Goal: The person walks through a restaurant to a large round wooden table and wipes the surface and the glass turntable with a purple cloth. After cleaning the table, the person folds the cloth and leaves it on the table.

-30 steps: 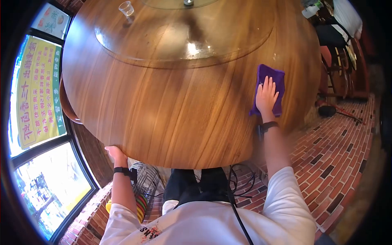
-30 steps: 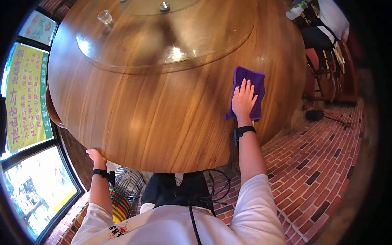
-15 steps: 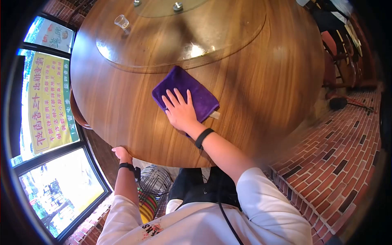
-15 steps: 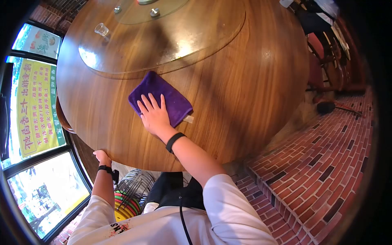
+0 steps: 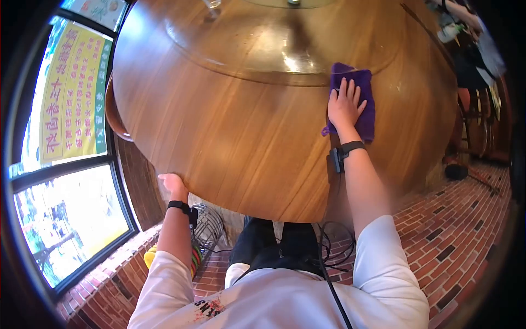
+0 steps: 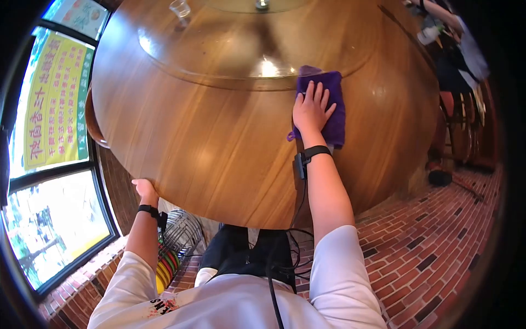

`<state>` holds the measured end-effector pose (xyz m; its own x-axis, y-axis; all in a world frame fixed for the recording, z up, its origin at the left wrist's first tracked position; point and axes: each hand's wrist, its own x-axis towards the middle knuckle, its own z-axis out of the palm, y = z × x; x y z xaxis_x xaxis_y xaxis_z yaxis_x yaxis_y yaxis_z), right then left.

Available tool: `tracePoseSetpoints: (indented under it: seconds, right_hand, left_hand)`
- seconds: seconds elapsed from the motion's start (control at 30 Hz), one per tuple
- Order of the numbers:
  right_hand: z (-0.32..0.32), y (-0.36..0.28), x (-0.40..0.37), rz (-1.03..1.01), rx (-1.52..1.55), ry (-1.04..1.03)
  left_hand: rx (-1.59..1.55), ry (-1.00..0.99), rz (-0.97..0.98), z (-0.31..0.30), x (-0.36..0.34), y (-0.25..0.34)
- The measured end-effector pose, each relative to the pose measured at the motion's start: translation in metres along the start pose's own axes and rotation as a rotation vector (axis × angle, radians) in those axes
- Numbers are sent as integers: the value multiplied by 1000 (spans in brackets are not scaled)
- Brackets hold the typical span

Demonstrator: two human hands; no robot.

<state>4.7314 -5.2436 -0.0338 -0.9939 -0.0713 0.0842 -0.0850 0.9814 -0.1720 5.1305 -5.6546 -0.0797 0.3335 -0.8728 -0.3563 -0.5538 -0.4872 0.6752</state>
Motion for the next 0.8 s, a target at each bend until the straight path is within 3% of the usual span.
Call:
tracePoseSetpoints:
  seconds: [0.2,0.33,0.43,0.57,0.8]
  right_hand:
    - [1,-129,-35,-297,-83,-147]
    - [4,-233,-86,-576,93,-238]
    - [16,-271,-122,-687,257,-214]
    - [17,-243,-102,-746,323,-125]
    - [-11,-83,-39,-550,-8,-9]
  left_hand:
    - [53,69,-83,0,-15,14]
    - [-20,60,-82,-1,-26,21]
    - [-6,53,-92,-3,-36,27]
    - [55,46,-57,-2,-20,18]
    - [120,93,-52,2,-12,13]
